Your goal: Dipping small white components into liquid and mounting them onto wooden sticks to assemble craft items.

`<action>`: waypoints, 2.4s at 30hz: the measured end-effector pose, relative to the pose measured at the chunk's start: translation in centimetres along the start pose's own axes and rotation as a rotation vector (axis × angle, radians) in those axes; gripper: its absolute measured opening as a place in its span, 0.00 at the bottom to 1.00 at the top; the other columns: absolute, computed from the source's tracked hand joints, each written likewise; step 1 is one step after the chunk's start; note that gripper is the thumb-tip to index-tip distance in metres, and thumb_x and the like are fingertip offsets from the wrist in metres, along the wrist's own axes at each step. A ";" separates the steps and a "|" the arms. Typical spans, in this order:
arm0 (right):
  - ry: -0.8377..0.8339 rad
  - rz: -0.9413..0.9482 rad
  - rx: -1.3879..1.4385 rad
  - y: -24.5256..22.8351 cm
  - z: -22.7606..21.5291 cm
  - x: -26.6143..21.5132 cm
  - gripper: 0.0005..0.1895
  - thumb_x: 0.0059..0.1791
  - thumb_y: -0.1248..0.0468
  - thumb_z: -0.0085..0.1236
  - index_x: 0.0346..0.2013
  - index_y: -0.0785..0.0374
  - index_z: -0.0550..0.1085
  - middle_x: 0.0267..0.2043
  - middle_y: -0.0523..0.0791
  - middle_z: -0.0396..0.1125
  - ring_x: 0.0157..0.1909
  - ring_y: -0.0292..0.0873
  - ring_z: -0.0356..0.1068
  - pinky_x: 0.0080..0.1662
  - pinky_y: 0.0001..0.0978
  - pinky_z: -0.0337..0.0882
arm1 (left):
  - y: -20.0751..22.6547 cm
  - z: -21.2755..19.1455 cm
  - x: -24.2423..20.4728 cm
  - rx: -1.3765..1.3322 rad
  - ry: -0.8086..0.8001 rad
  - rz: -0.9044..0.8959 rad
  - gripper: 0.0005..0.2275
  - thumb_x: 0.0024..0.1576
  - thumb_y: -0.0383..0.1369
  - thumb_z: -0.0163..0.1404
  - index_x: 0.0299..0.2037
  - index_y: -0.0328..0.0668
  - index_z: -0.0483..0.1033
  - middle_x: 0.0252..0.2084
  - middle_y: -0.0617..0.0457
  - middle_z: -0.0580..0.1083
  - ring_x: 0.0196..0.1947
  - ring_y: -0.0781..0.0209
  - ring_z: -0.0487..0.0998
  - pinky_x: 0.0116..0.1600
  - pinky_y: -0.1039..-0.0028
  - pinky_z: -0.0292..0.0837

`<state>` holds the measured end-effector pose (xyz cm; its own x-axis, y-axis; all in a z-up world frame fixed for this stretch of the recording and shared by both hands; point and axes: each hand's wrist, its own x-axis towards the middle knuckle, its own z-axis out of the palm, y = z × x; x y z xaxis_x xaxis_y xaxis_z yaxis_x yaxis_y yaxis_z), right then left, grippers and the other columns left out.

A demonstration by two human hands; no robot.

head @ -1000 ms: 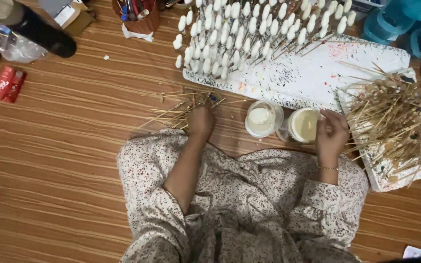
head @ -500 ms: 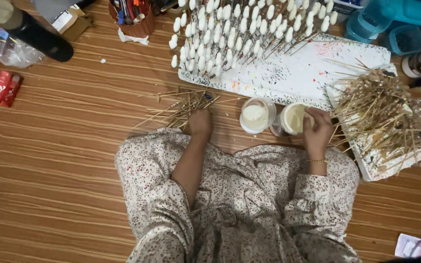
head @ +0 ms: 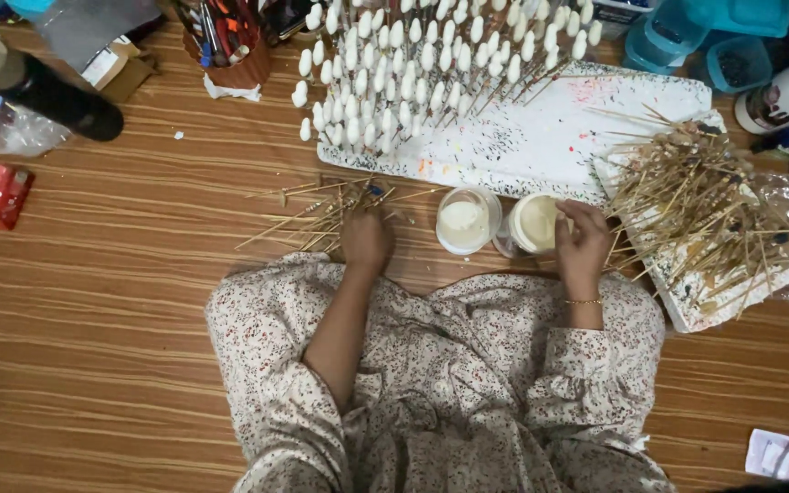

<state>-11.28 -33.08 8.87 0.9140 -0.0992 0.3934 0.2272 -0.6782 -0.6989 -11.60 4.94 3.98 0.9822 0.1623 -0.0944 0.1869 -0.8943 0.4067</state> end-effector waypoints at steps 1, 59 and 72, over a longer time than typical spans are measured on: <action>0.005 0.006 -0.003 -0.2 0.1 0.2 0.12 0.51 0.72 0.61 0.47 0.59 0.83 0.48 0.52 0.73 0.50 0.56 0.73 0.54 0.45 0.69 | 1.5 -2.0 -0.6 0.001 -0.004 0.007 0.12 0.52 0.34 0.57 0.42 0.33 0.81 0.38 0.37 0.77 0.44 0.36 0.80 0.45 0.47 0.80; -0.068 0.301 0.733 -3.5 -1.9 0.4 0.13 0.51 0.75 0.59 0.51 0.69 0.78 0.38 0.50 0.72 0.38 0.38 0.73 0.48 0.28 0.75 | 18.2 -9.7 -4.5 -0.205 -0.156 0.512 0.11 0.59 0.31 0.53 0.51 0.42 0.79 0.37 0.43 0.78 0.39 0.40 0.81 0.42 0.53 0.77; -0.074 0.212 0.778 -3.8 -1.8 0.0 0.12 0.48 0.80 0.61 0.47 0.75 0.77 0.36 0.55 0.73 0.37 0.43 0.76 0.46 0.32 0.77 | 15.1 -7.7 -3.4 -0.539 -0.469 0.192 0.06 0.54 0.32 0.55 0.34 0.44 0.85 0.27 0.38 0.79 0.37 0.32 0.82 0.41 0.55 0.74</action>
<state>-12.74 -31.86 12.61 0.9776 -0.1019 0.1842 0.1903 0.0528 -0.9803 -11.93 -5.90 17.44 0.9098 -0.2797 -0.3066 0.1146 -0.5406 0.8334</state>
